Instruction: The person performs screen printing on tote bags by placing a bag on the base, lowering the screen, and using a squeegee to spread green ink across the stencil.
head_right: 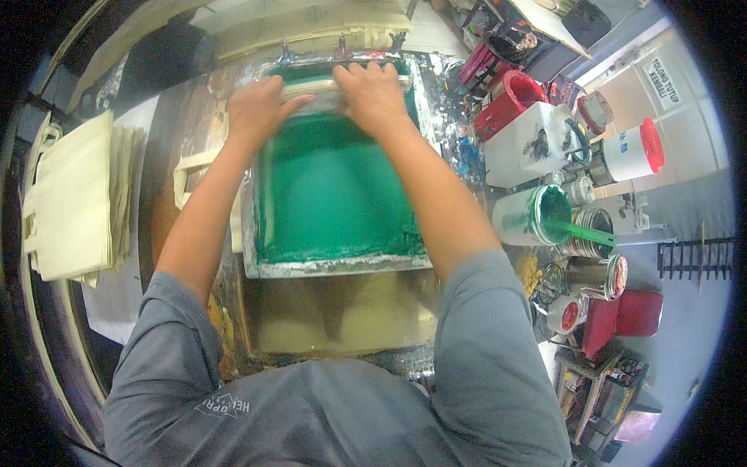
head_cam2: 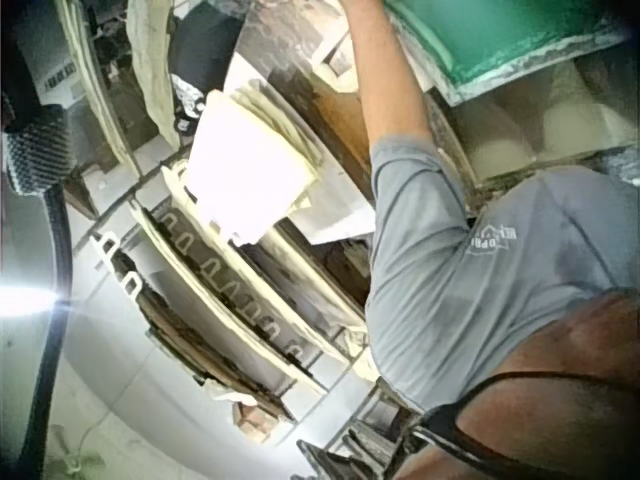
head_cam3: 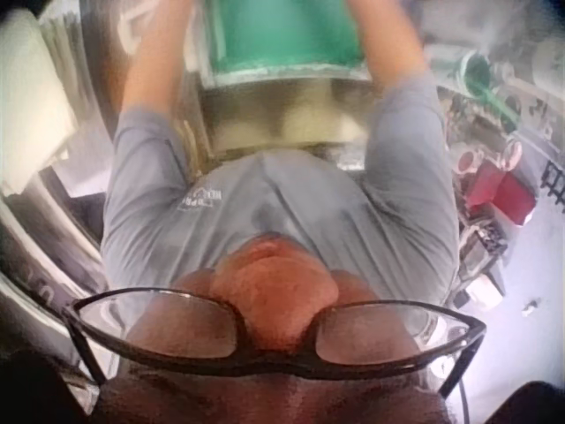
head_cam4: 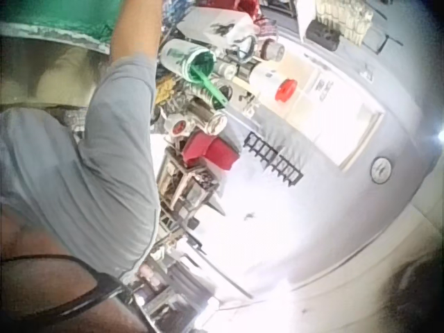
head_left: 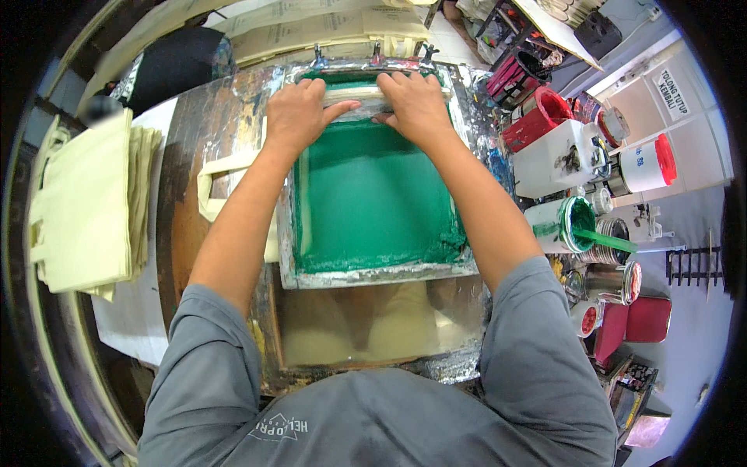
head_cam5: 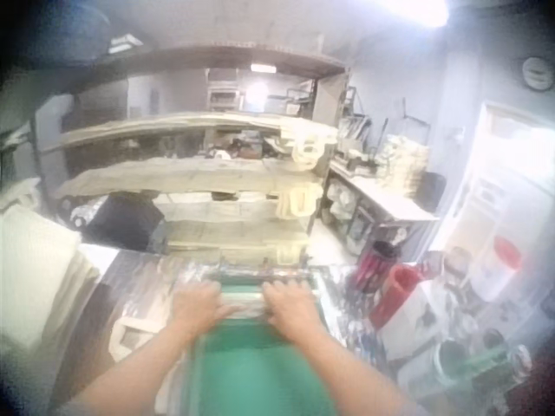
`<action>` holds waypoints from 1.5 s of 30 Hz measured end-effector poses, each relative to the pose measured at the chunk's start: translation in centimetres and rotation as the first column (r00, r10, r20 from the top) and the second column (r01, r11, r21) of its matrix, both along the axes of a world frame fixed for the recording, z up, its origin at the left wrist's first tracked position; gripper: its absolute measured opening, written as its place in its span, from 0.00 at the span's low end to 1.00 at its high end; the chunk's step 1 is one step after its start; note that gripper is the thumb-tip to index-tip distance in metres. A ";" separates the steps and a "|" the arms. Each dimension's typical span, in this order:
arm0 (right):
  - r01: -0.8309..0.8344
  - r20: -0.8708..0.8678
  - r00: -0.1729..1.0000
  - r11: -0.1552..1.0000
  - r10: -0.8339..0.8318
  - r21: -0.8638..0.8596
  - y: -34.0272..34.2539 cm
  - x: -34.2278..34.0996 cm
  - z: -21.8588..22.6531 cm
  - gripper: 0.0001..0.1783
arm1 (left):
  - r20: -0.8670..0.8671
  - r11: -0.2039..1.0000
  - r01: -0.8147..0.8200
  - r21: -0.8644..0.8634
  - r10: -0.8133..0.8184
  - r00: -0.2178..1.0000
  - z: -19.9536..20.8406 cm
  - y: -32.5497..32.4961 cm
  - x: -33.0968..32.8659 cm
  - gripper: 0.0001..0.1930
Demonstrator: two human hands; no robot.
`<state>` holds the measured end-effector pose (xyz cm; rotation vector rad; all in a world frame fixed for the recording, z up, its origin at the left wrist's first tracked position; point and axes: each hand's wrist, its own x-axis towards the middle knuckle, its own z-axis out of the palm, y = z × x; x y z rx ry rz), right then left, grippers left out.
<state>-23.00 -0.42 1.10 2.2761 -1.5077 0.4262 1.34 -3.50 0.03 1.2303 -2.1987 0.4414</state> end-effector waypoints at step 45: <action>-0.005 0.164 0.985 0.948 0.060 -0.319 20.1 2.0 14.3 0.33 | -0.952 0.908 0.395 0.137 0.011 0.305 3.1 25.3 7.0 0.54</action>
